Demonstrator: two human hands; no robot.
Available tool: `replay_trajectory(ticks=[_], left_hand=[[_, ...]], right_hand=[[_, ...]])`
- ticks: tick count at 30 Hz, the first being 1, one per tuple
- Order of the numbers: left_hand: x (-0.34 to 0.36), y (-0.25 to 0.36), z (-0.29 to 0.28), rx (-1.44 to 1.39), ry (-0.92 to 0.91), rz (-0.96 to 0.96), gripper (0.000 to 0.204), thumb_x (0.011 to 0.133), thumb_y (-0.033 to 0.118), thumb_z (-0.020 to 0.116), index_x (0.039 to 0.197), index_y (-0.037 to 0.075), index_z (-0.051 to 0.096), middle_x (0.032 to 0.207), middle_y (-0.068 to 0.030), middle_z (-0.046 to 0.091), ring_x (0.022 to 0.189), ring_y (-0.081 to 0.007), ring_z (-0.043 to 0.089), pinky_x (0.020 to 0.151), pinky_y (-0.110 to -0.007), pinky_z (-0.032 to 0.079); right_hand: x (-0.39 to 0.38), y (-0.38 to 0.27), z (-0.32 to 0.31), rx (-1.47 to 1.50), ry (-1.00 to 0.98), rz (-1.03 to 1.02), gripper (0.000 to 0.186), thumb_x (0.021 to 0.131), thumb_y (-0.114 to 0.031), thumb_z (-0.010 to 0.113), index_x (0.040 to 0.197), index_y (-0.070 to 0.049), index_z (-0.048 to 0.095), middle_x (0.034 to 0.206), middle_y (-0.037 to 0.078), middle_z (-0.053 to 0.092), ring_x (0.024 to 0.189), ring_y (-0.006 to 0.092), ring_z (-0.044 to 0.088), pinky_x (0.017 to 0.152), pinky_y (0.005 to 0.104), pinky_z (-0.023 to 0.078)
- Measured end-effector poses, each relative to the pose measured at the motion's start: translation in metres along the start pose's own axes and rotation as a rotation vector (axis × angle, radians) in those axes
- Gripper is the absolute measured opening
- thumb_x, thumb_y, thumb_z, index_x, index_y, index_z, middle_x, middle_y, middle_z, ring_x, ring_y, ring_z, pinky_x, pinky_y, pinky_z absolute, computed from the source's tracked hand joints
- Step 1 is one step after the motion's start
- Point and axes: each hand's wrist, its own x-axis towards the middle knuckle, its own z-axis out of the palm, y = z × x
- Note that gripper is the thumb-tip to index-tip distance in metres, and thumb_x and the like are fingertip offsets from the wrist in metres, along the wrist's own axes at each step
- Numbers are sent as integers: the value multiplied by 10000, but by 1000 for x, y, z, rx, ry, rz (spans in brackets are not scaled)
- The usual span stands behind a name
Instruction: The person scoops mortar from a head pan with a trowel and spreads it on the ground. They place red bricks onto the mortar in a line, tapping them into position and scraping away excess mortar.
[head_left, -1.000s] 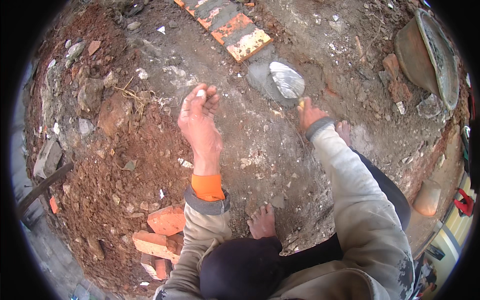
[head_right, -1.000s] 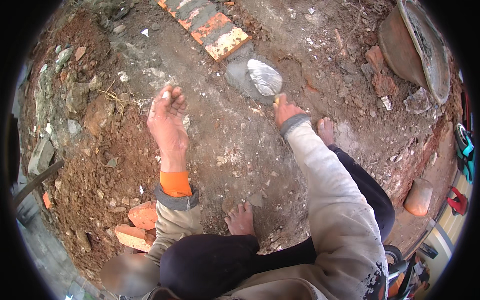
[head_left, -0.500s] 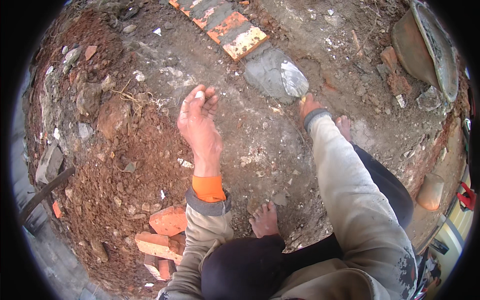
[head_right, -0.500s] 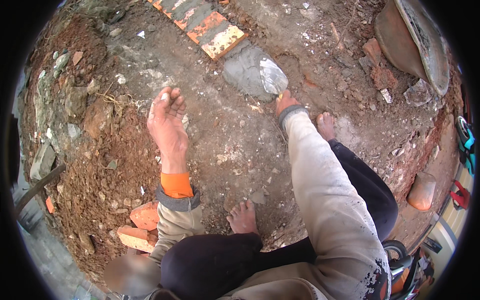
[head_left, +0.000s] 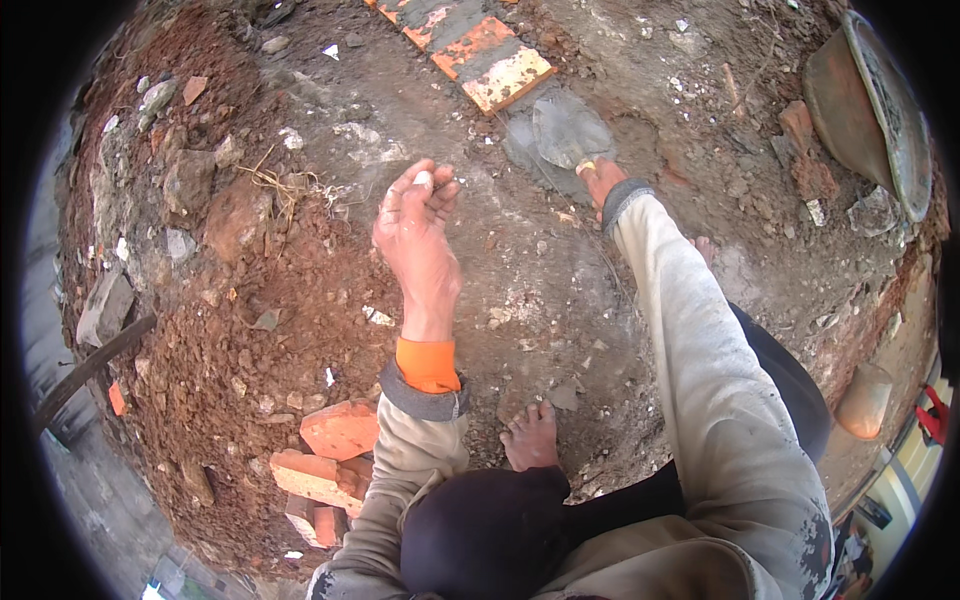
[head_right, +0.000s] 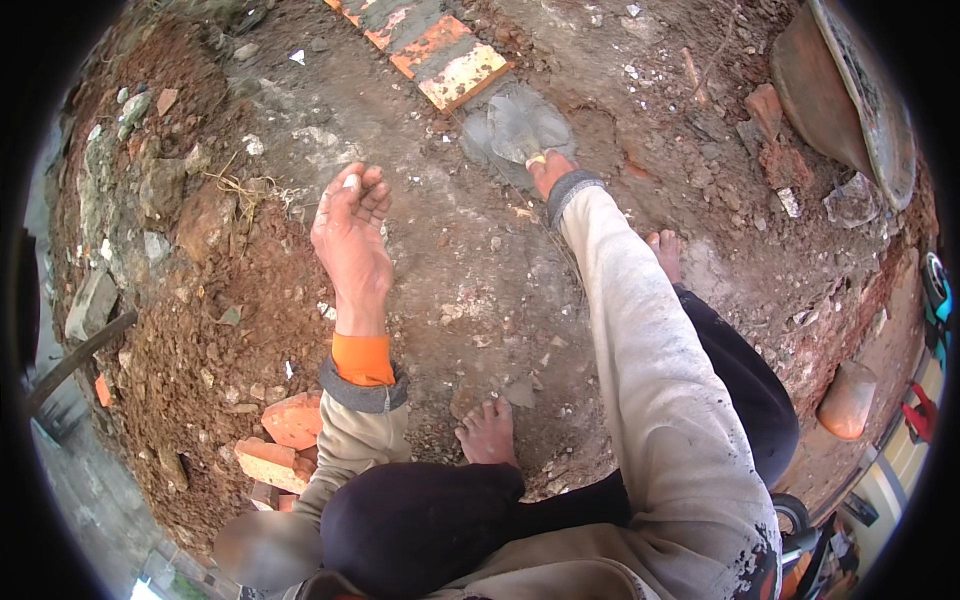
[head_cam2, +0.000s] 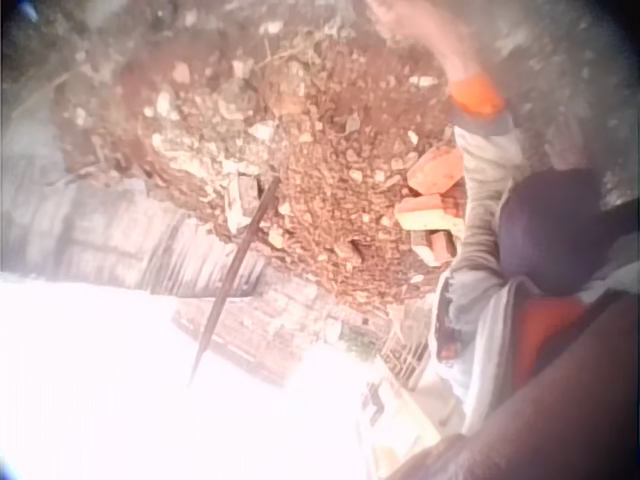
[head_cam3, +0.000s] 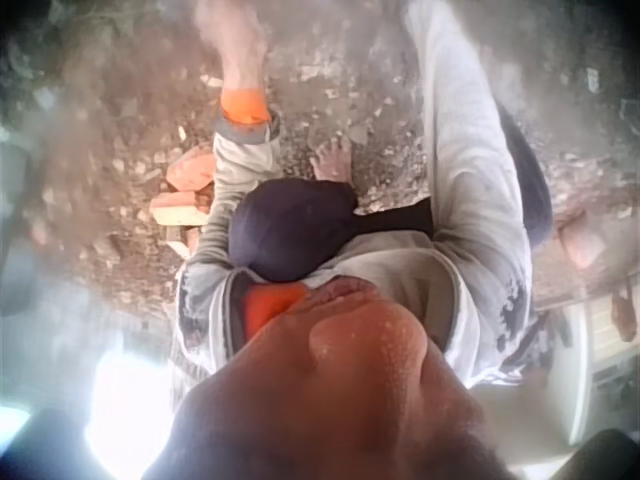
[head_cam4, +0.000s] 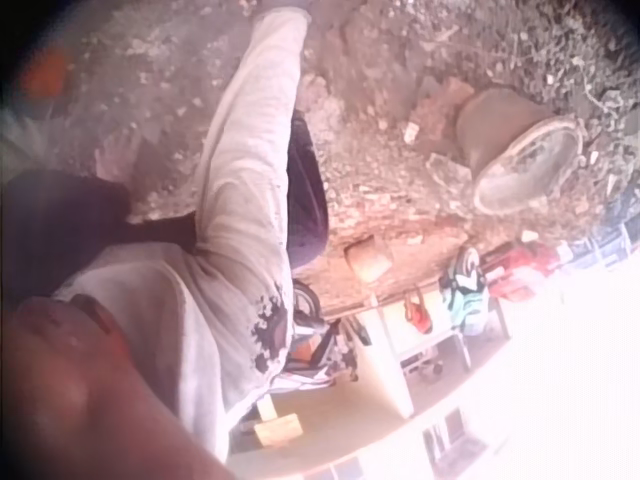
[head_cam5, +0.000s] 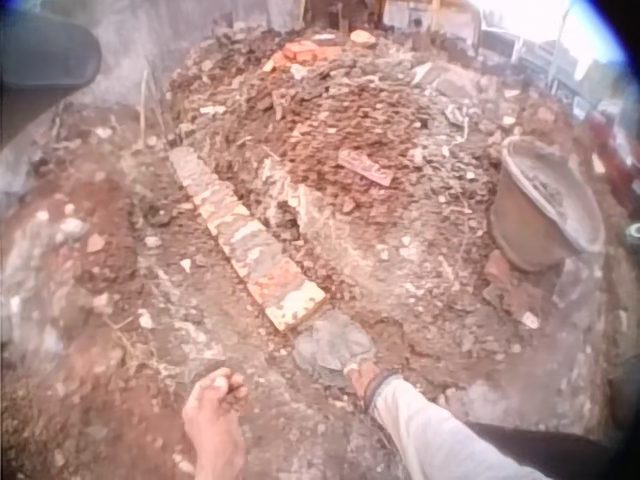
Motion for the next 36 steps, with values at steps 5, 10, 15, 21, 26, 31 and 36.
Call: replay_trajectory(ticks=[5,10,15,21,26,31,36], left_hand=[[-8,-20,21,-12,-61,-74,265,936,101,570,1160,-41,579,995,-123,661,849,-181,624,809,-303,519],[-12,-21,23,30,-84,-78,259,942,104,561,1159,-37,576,998,-120,661,849,-179,625,814,-308,519],[-12,-24,20,6,-84,-63,278,942,110,561,1168,-51,564,999,-123,658,853,-179,625,815,-305,518],[-6,-25,9,5,-14,-91,270,944,106,557,1164,-52,566,996,-121,657,858,-179,628,818,-301,517],[-9,-35,4,69,-49,-108,255,945,105,555,1151,-43,582,992,-117,662,854,-177,629,816,-305,518],[-9,-38,-30,176,22,-100,241,941,97,571,1140,-35,599,988,-108,669,850,-170,632,816,-315,528],[0,-55,-43,295,12,-24,236,939,90,577,1136,-35,614,983,-107,670,888,-169,636,830,-318,531]], right_hand=[[-12,-26,-10,-308,13,-107,453,951,-394,519,1213,-24,544,1072,283,649,1000,429,644,852,513,508],[-23,-23,-45,-410,-52,-228,475,953,-404,511,1224,-16,544,1088,258,654,954,420,652,831,512,513],[-3,-35,-66,408,-98,176,469,954,-401,527,1246,-35,558,895,117,606,671,201,564,499,351,489],[-17,-73,-36,192,-337,178,530,942,-409,532,1298,-16,531,945,145,611,636,211,578,481,354,497],[11,-15,-19,-212,-86,-203,546,939,-445,536,1295,-32,535,1039,232,662,817,363,669,689,464,543],[-40,-13,-64,-540,-20,-295,451,962,-412,496,1282,-97,542,1086,238,672,964,429,658,896,516,497],[-22,-7,-59,-730,-21,-346,455,955,-399,495,1327,-138,499,1022,258,677,964,464,646,879,548,502]])
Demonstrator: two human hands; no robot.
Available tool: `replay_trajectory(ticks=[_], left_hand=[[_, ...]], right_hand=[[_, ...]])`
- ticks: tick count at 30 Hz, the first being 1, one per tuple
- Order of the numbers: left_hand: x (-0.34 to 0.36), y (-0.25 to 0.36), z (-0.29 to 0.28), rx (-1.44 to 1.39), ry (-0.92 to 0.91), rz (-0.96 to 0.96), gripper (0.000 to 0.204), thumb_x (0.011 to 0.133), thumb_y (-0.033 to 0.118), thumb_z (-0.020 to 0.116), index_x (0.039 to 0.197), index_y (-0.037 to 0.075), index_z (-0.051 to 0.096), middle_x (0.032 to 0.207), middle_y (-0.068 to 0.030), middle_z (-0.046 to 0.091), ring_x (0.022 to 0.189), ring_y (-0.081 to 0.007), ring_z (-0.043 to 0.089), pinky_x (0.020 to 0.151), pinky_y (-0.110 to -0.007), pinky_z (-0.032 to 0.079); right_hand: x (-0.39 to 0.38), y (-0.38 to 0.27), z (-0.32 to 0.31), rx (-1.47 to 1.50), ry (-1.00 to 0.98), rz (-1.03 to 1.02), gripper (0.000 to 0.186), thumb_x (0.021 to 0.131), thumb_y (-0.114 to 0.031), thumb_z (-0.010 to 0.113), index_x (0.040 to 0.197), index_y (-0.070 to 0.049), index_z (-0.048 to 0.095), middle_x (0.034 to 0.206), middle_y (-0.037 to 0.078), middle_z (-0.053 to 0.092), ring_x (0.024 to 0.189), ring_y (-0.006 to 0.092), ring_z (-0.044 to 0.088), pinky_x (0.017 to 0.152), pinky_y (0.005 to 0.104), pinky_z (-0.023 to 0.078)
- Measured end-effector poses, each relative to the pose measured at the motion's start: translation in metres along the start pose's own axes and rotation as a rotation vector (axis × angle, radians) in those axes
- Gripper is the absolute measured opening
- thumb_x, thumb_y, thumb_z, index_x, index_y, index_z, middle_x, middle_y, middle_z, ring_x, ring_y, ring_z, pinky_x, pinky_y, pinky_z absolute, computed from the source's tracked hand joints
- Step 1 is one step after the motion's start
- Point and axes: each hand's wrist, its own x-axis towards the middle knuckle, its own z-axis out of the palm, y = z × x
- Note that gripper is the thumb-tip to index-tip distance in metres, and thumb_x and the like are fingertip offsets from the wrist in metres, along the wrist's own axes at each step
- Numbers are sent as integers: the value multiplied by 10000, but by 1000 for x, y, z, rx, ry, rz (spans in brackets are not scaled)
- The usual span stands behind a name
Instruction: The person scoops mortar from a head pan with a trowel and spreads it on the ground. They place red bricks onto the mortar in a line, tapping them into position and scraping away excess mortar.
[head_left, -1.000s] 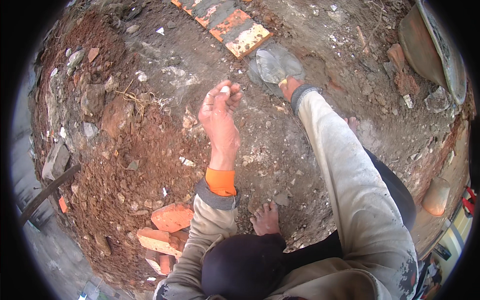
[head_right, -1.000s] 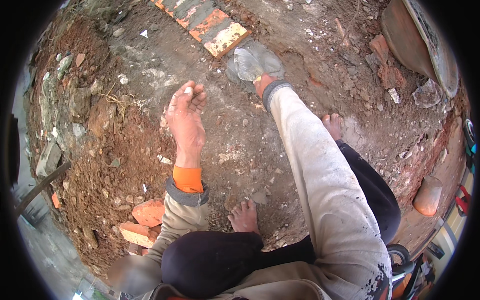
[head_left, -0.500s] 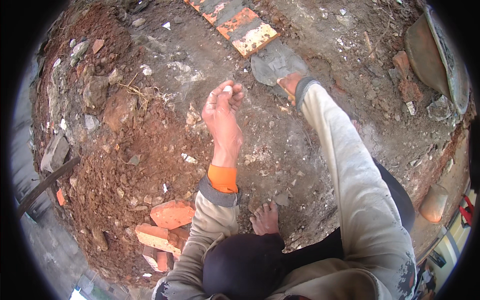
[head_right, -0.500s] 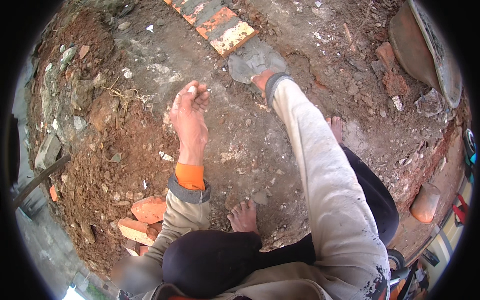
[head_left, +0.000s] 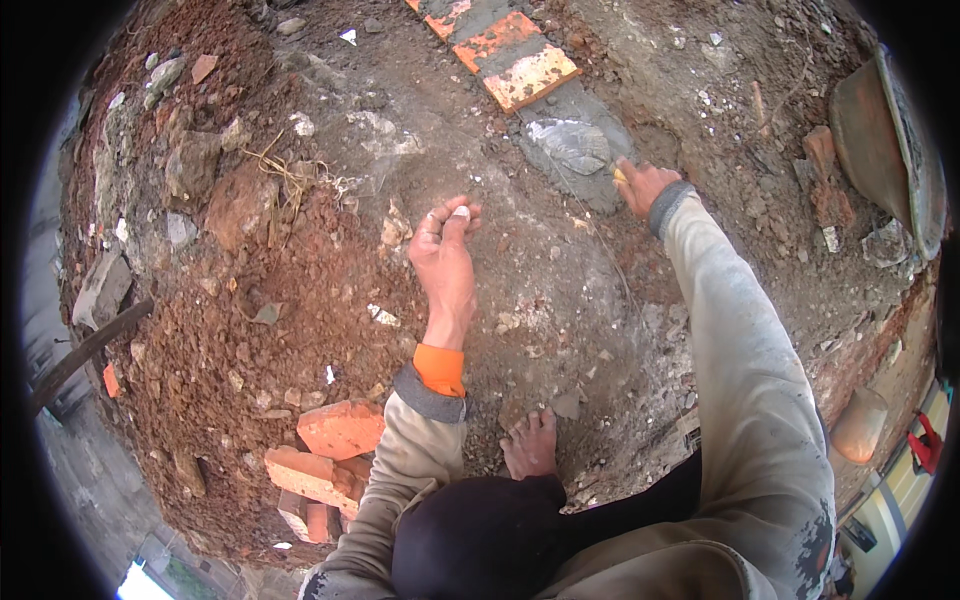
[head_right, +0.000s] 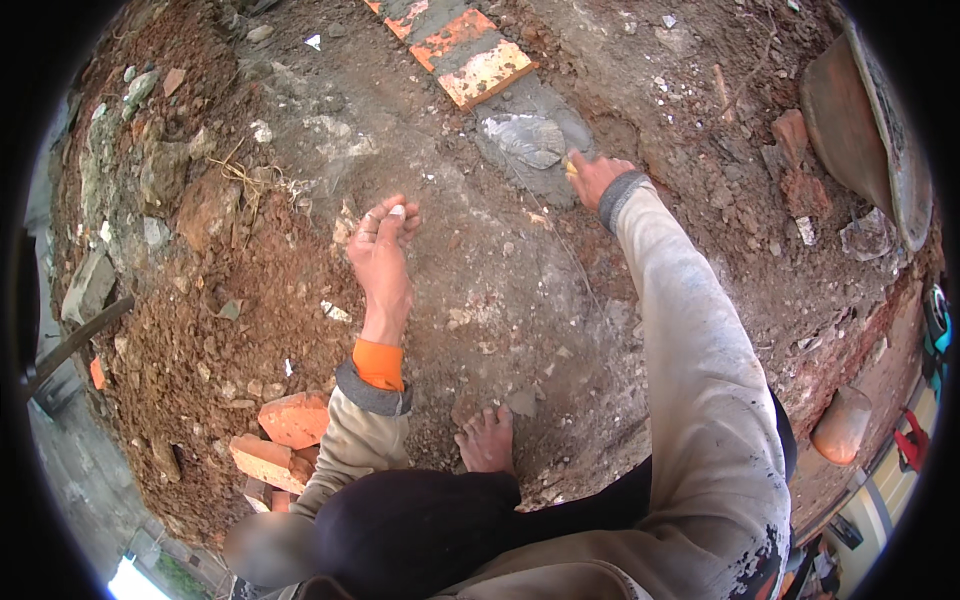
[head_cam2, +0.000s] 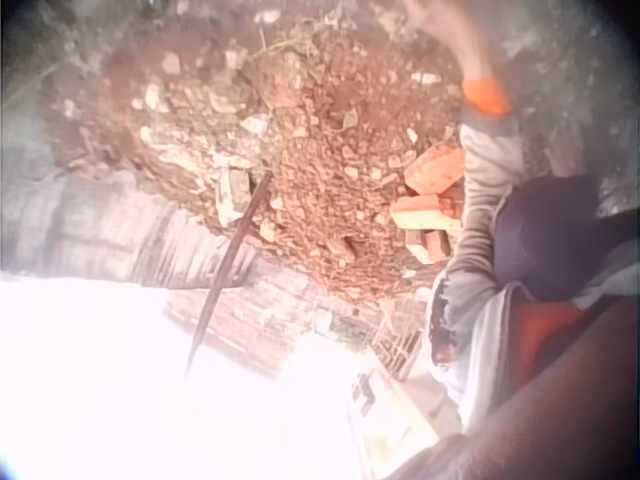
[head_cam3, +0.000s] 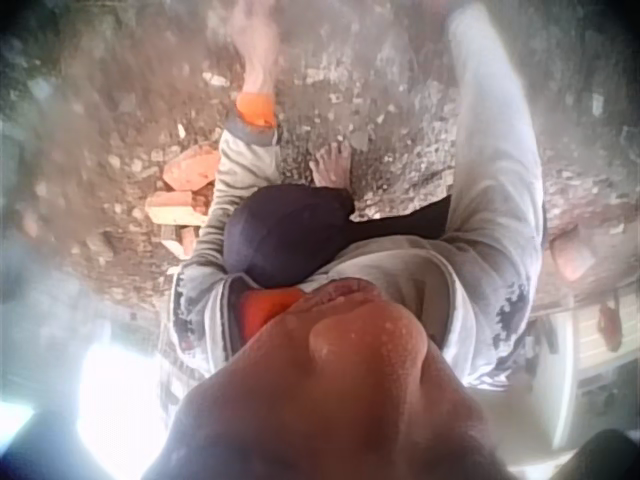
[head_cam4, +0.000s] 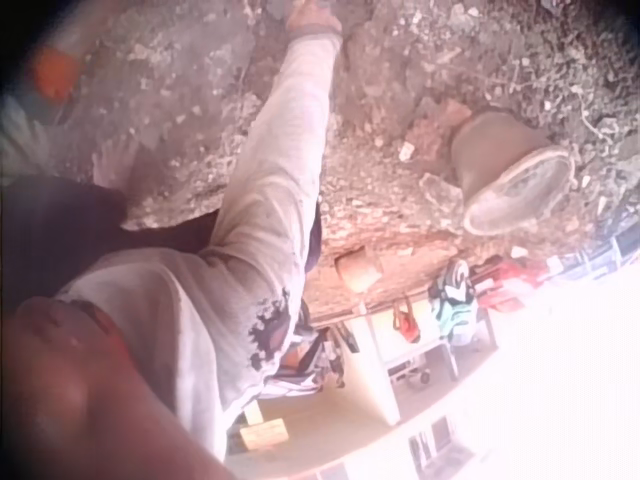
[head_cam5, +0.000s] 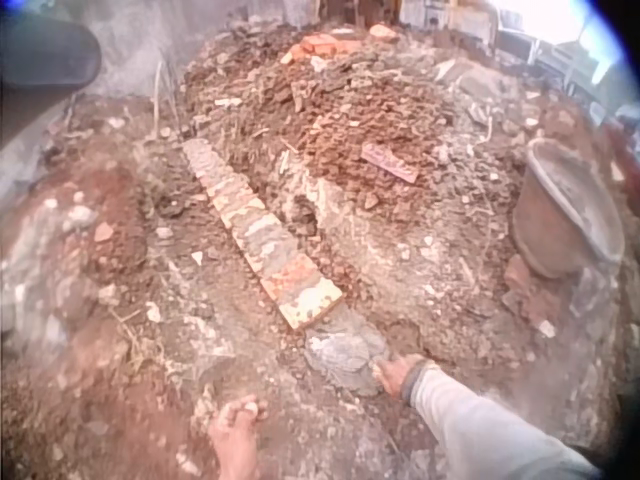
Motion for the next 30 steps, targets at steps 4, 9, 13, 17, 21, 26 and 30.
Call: replay_trajectory(ticks=[4,9,13,17,21,26,30], left_hand=[[-1,10,-13,339,16,190,235,940,88,580,1141,-20,632,1019,-92,668,939,-173,631,836,-315,526],[1,24,-69,798,224,633,229,885,82,617,1101,18,660,1107,-124,645,1017,-255,613,883,-383,484],[8,14,-81,1077,354,686,248,869,135,641,1098,41,664,1201,-128,611,1173,-320,526,1073,-468,331],[8,3,-75,1132,320,645,271,865,168,642,1107,48,664,1264,-141,574,1206,-324,505,1101,-498,277],[8,14,-74,1059,313,586,297,860,192,647,1121,51,663,1286,-163,558,1207,-344,501,1094,-501,290],[-25,50,-112,1033,153,466,355,860,224,662,1163,41,643,1285,-193,550,1250,-373,466,1059,-496,342],[-104,99,-149,1318,8,434,472,832,293,715,1247,95,606,1367,-167,494,1273,-360,459,1084,-483,338]], right_hand=[[11,-19,24,193,1,166,462,941,-388,518,1322,-126,505,1007,272,672,987,467,638,880,550,498],[-1,-37,13,622,32,249,446,920,-376,552,1222,-50,591,1049,293,656,1027,461,624,926,486,488],[9,-46,49,685,116,278,449,915,-369,553,1215,-38,603,1128,276,642,1061,452,610,933,479,481],[8,-24,29,308,-44,100,425,934,-372,518,1223,-68,588,1157,274,632,1084,441,606,939,483,482],[-19,3,2,114,-106,72,442,945,-400,505,1260,-92,534,1102,240,661,1040,420,635,934,509,484],[-52,21,-35,-159,-56,-39,398,914,-392,538,1184,-103,583,942,212,687,898,413,661,805,525,521],[-86,110,-66,-91,177,-12,460,930,-362,575,1273,-59,526,1039,264,662,935,446,644,771,503,517]])
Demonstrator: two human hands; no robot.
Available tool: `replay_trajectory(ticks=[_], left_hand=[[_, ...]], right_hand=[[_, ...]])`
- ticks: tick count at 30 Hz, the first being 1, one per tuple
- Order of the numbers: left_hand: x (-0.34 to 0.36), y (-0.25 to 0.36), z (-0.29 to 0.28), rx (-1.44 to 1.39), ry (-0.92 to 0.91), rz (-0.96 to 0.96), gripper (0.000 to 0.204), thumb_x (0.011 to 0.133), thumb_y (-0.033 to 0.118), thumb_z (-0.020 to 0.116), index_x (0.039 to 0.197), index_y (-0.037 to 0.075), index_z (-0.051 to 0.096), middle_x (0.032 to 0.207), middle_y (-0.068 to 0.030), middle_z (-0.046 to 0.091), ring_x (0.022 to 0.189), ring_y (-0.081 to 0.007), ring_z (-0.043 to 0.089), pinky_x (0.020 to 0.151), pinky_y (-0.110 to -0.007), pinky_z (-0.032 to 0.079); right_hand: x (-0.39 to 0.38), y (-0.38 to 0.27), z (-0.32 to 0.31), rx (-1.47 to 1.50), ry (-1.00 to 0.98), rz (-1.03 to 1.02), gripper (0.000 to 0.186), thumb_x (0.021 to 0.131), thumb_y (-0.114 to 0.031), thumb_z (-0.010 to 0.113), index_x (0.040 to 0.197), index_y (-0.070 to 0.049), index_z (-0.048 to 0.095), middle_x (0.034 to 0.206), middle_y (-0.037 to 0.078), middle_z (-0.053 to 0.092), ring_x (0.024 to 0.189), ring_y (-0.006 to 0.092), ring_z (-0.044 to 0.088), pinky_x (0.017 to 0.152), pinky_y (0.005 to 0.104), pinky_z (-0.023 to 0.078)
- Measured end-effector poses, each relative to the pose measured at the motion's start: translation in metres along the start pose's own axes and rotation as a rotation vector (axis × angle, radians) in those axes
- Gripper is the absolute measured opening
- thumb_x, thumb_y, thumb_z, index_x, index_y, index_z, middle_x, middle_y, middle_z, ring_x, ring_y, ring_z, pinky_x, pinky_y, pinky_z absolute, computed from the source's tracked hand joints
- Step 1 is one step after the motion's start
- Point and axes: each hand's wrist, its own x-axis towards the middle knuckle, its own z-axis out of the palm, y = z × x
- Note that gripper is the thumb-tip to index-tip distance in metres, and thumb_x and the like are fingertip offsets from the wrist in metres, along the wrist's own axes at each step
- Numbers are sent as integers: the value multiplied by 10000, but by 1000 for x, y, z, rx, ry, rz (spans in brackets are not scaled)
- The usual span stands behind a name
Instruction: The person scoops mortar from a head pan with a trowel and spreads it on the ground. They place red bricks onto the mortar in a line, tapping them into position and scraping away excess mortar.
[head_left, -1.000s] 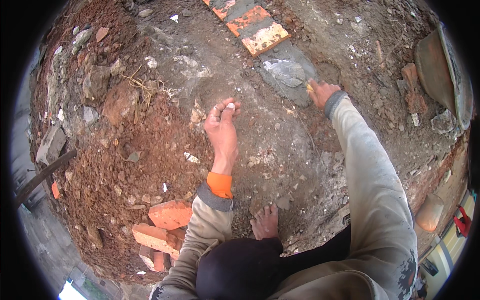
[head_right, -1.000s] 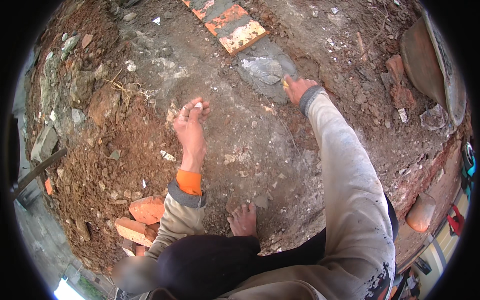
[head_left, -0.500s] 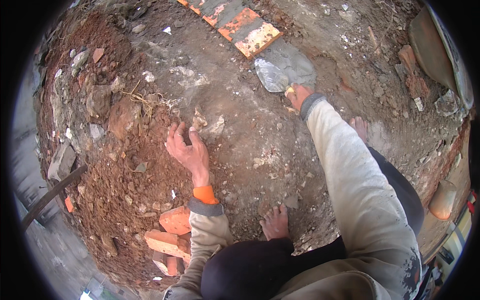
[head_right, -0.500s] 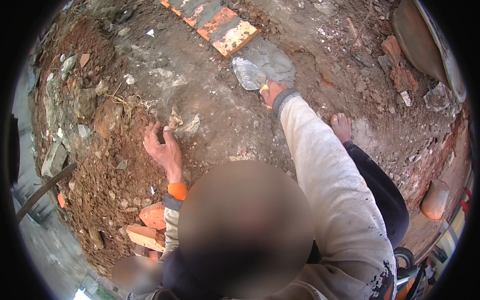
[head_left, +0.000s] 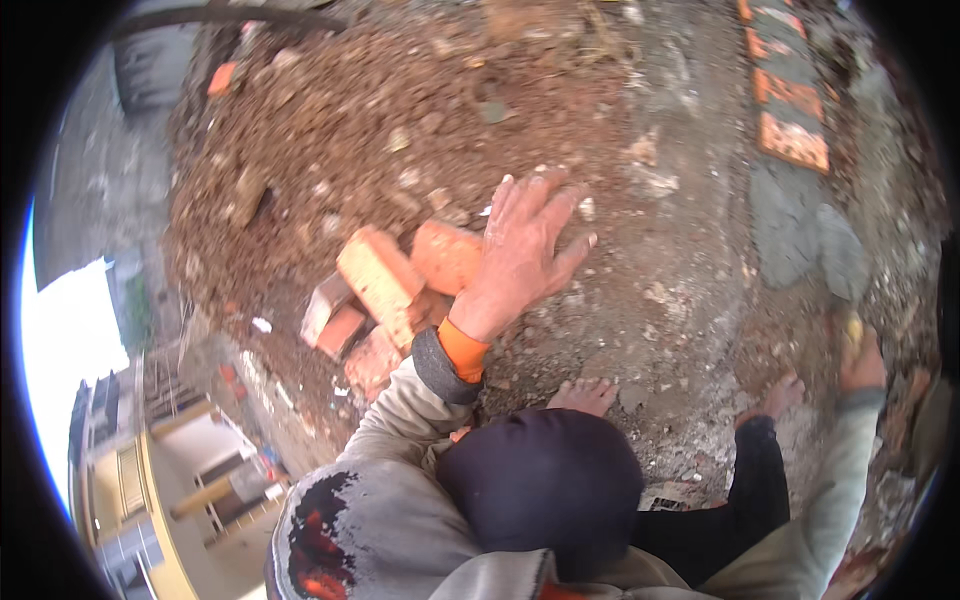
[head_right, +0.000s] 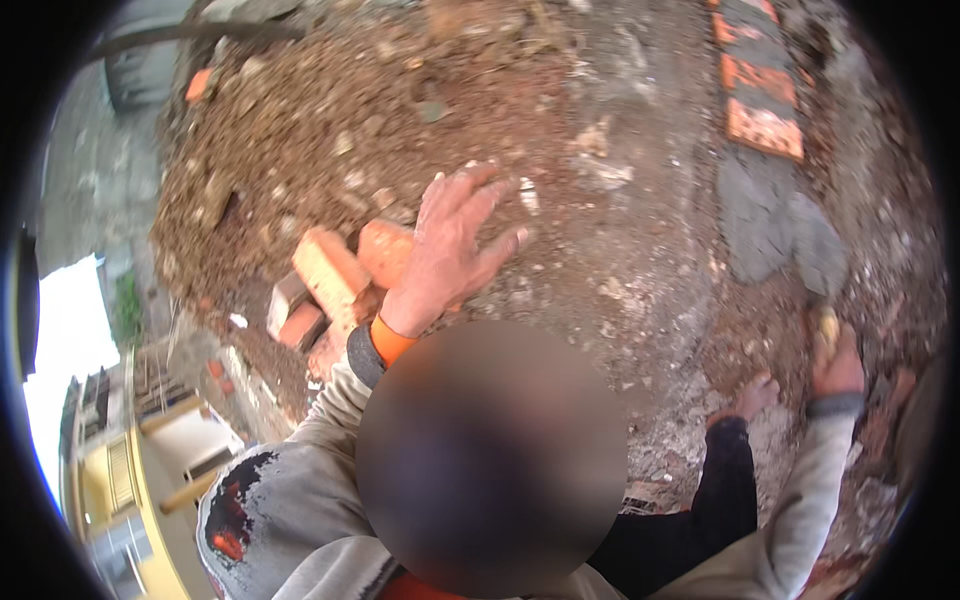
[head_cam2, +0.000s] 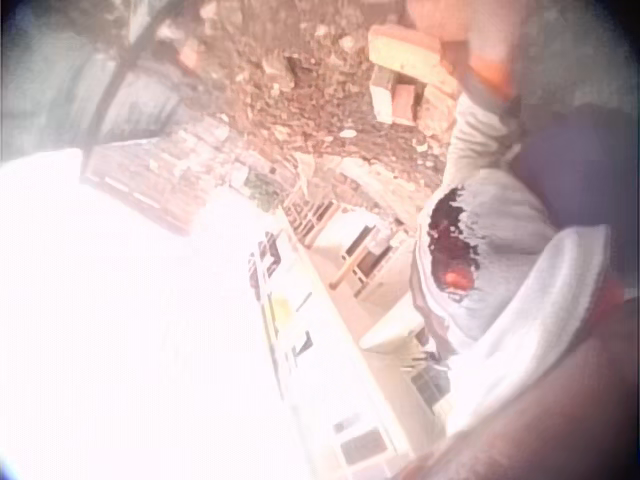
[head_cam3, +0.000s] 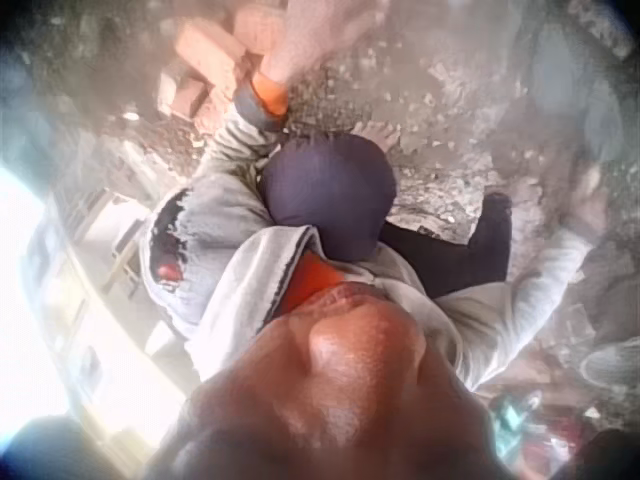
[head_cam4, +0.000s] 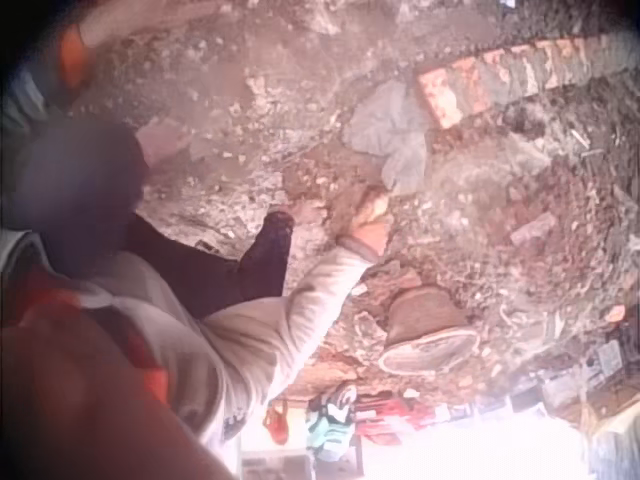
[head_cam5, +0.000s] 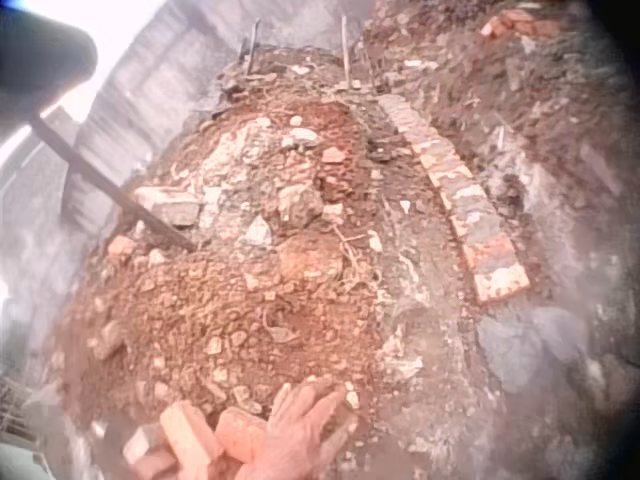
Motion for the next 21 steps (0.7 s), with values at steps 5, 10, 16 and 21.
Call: replay_trajectory(ticks=[5,10,16,21], left_hand=[[-94,-49,-76,254,-66,-150,661,761,400,779,1309,103,558,1394,-159,465,1288,-372,439,1081,-526,325],[-153,-59,-67,-22,451,-840,934,820,483,731,1462,-30,287,1437,-263,362,1312,-358,413,1073,-442,351],[-152,-81,-58,-288,387,-975,971,761,412,775,1387,-141,280,1249,-271,528,1144,-310,565,983,-361,450],[-124,-62,-90,-72,465,-732,865,667,275,830,1311,-89,384,1166,-208,583,1024,-279,616,890,-351,524]], right_hand=[[-4,6,30,176,193,-172,490,975,-331,526,1356,-35,440,1102,290,633,1000,469,624,794,484,509],[-2,-26,29,386,140,-120,532,976,-356,540,1360,-3,439,1158,302,612,1075,454,607,860,458,492],[13,-59,64,381,107,-221,484,972,-305,564,1323,18,482,1153,263,619,1059,400,613,903,409,473],[-2,-47,47,499,113,-274,448,951,-257,593,1306,-2,493,1094,259,629,978,408,638,842,420,494]])
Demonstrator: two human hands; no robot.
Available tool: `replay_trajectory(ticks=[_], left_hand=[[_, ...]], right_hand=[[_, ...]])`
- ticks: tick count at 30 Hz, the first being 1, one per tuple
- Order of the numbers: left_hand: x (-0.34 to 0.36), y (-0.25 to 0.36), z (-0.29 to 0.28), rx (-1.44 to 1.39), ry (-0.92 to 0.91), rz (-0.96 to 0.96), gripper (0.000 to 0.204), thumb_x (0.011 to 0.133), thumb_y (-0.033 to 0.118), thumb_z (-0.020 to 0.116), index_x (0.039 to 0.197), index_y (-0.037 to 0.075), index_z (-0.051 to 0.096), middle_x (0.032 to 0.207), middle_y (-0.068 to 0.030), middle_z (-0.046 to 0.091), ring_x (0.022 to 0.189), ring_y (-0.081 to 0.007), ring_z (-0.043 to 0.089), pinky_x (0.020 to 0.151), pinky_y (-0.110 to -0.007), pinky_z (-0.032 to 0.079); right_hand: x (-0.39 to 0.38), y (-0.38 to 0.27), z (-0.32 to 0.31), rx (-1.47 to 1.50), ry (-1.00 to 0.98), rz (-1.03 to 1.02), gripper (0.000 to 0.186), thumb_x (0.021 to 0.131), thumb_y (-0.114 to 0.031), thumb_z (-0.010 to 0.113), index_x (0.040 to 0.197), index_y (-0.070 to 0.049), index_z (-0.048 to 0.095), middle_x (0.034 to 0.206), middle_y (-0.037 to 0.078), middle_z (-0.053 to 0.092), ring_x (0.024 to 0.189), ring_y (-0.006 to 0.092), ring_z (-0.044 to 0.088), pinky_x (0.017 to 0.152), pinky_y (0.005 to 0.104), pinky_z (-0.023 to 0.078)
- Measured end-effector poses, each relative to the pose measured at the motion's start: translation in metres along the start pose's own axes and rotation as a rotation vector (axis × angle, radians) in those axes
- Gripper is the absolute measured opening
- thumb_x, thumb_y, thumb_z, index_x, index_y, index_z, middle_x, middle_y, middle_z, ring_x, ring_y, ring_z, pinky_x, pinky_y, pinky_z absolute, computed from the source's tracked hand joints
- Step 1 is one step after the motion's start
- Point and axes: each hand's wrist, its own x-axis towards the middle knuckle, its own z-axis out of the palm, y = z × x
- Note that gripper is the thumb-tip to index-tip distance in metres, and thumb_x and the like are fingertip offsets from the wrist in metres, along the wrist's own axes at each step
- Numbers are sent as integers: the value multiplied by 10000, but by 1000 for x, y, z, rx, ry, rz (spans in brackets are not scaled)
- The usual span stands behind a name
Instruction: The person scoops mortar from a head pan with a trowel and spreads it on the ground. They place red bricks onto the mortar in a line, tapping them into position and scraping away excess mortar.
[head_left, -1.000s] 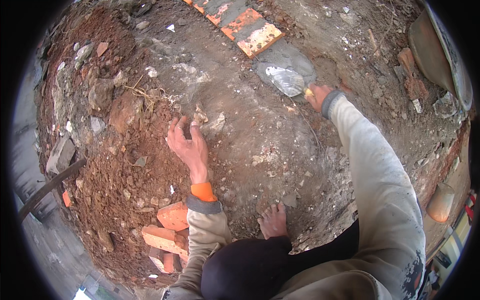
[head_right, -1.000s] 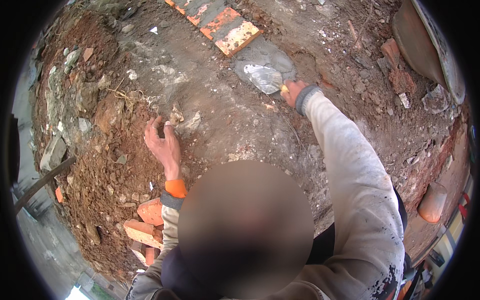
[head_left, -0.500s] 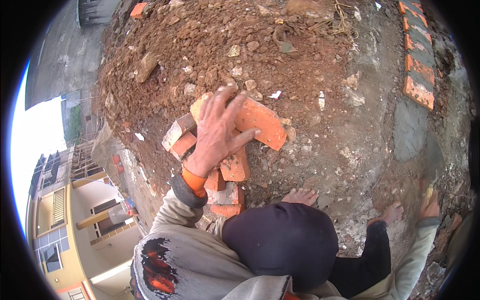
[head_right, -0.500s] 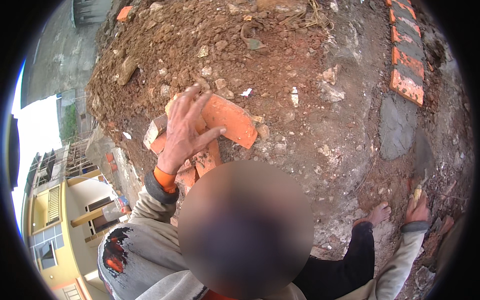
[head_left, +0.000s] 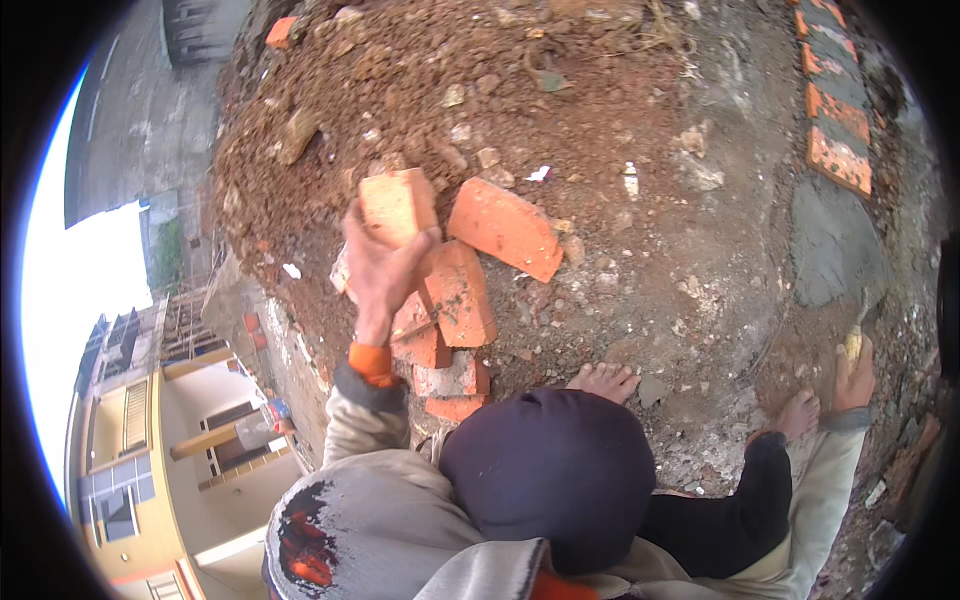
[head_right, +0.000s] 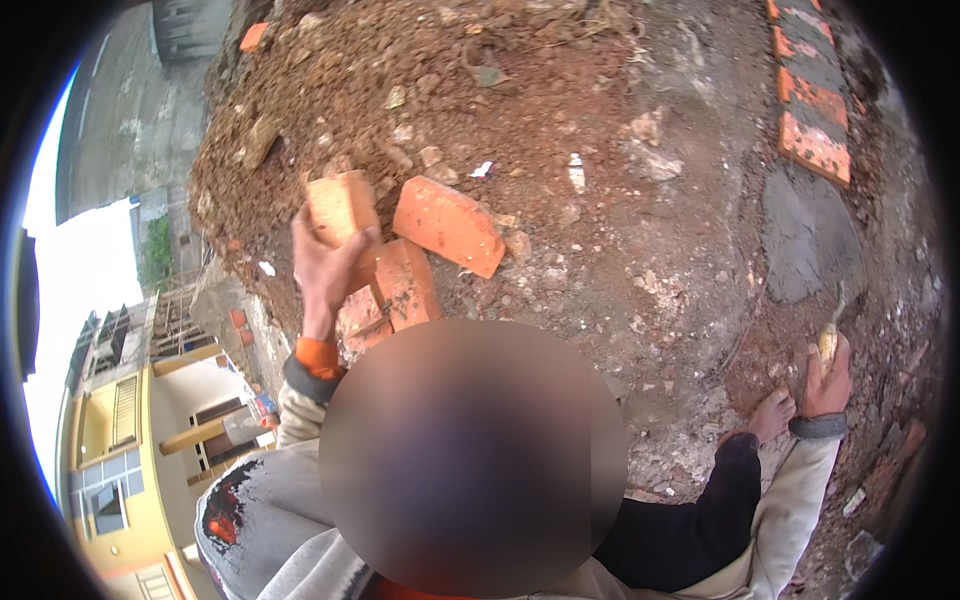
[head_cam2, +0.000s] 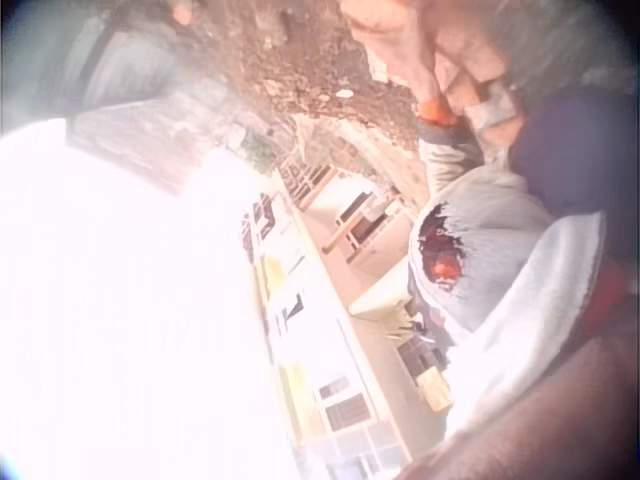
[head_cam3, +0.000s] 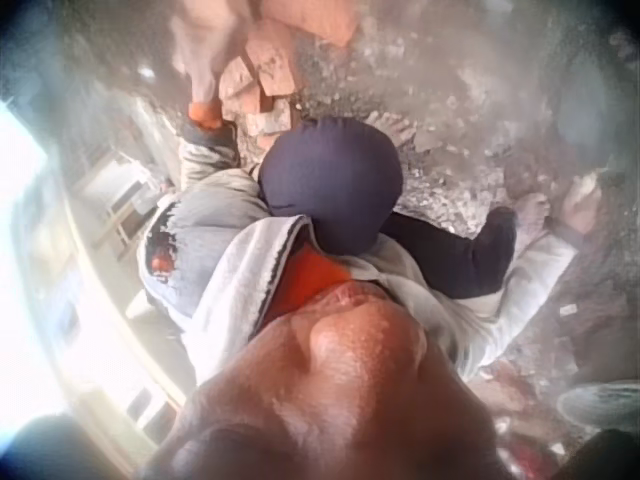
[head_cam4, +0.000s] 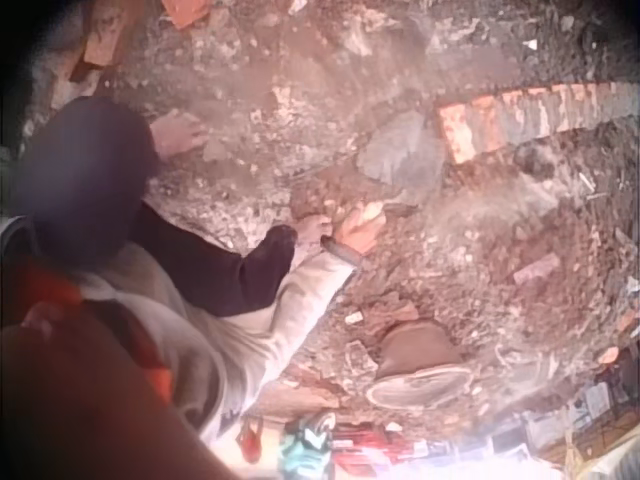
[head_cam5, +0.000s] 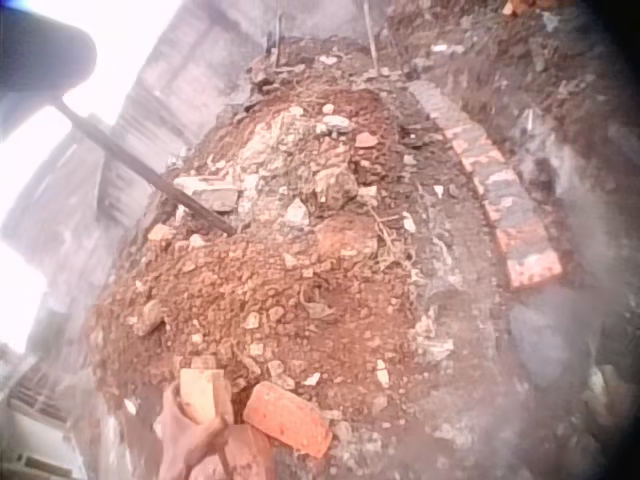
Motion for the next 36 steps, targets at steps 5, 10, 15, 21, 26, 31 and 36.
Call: replay_trajectory(ticks=[5,10,15,21,26,31,36], left_hand=[[14,83,9,-709,-339,32,755,696,269,721,1316,-54,436,1158,-161,600,987,-232,642,855,-351,546],[-13,248,177,-636,-775,469,834,609,324,797,1287,-36,470,1161,-152,587,1016,-237,621,871,-350,529],[-55,344,388,-297,-740,1032,869,580,366,798,1229,-114,476,1129,-237,542,1077,-360,547,952,-412,463],[-75,376,515,-181,-798,1131,878,595,325,830,1282,-76,457,1174,-243,534,1117,-380,539,967,-429,460],[-75,364,535,-112,-786,1104,860,575,288,860,1274,-44,486,1210,-242,526,1161,-409,526,986,-443,461],[-74,350,531,-39,-772,1153,928,595,291,833,1350,-73,435,1237,-266,521,1177,-408,515,1009,-449,448],[-76,346,538,-111,-812,1114,925,605,291,825,1358,-71,429,1247,-274,527,1187,-409,513,1013,-454,442]], right_hand=[[-1,-10,-5,52,113,2,397,906,-233,634,1230,-25,539,973,240,655,881,425,652,752,434,512],[-21,6,-46,84,340,148,417,899,-221,632,1240,-2,533,1010,175,669,900,309,653,810,406,502],[-44,-6,-39,694,537,402,306,903,-152,637,1159,0,567,784,5,548,590,55,483,489,230,411],[-62,-1,-32,539,423,394,397,883,-197,664,1206,5,555,856,99,629,688,164,586,638,298,487],[-62,-3,-36,425,352,404,438,866,-210,673,1223,14,556,938,180,657,809,262,641,749,352,504],[-59,-2,-32,415,330,393,434,854,-192,673,1216,20,558,953,191,660,837,275,650,766,352,504],[-56,-6,-24,430,283,421,419,853,-182,669,1211,9,564,946,188,665,841,281,656,778,350,502]])
